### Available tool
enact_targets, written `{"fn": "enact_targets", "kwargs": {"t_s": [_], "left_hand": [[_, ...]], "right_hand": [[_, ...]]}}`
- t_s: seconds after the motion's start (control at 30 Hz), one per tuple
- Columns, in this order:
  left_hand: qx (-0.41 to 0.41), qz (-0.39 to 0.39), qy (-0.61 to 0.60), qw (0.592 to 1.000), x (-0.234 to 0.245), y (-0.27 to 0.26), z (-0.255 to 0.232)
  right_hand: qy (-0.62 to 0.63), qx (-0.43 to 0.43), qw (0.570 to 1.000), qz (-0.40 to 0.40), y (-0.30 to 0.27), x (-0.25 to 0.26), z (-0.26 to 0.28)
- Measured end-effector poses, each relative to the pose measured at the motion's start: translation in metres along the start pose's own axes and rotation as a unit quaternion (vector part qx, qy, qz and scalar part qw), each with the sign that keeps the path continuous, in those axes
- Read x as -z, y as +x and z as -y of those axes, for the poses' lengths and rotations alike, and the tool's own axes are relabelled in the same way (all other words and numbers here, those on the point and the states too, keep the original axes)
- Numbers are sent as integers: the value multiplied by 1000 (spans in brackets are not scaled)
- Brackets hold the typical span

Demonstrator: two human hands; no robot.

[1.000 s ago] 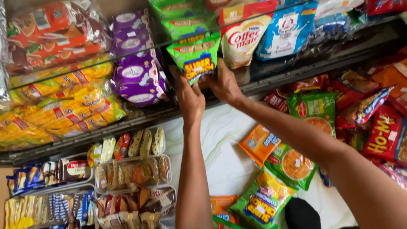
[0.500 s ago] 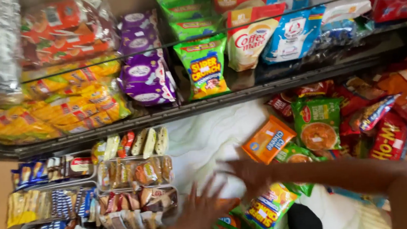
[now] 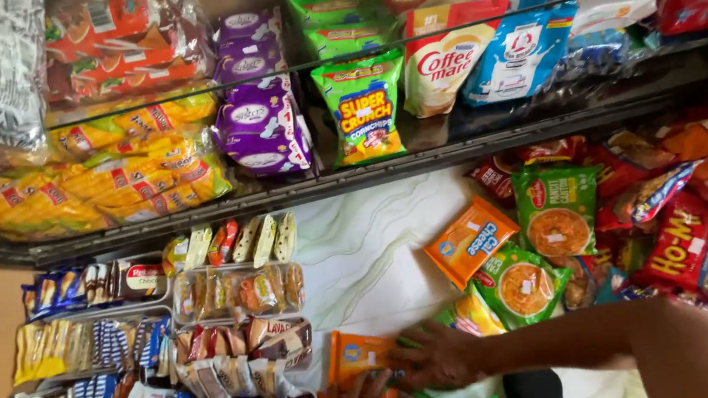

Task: Organizing and stacking various snack packages and instant noodle bags on shelves and on the floor.

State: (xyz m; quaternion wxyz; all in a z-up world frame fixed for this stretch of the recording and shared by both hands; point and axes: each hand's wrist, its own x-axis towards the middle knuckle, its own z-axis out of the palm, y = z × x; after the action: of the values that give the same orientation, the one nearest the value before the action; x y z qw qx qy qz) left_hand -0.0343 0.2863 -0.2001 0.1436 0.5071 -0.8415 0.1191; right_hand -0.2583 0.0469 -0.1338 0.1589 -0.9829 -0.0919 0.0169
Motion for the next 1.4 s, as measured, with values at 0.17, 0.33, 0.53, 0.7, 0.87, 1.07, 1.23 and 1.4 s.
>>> {"fn": "enact_targets", "kwargs": {"t_s": [0.17, 0.33, 0.53, 0.7, 0.87, 1.07, 1.23, 1.4], "left_hand": [[-9, 107, -7, 994, -12, 87, 57], [106, 403, -253, 873, 40, 231, 125], [13, 249, -283, 926, -32, 292, 133], [20, 181, -307, 934, -40, 336, 98], [52, 241, -285, 926, -27, 347, 98], [125, 242, -202, 941, -21, 341, 135], [200, 306, -270, 891, 20, 359, 133], [196, 390, -258, 862, 0, 371, 134]], "right_hand": [[-65, -74, 995, -8, 9, -19, -60], [-29, -264, 963, -50, 9, 21, -134], [15, -375, 927, -12, -64, 47, -176], [-100, -370, 924, 8, -125, 71, -184], [16, -452, 892, 12, -125, 129, -166], [194, -343, 914, -95, -130, 129, -197], [12, -506, 860, -63, -150, 96, -247], [-64, -522, 850, 20, -147, 57, -272]]}}
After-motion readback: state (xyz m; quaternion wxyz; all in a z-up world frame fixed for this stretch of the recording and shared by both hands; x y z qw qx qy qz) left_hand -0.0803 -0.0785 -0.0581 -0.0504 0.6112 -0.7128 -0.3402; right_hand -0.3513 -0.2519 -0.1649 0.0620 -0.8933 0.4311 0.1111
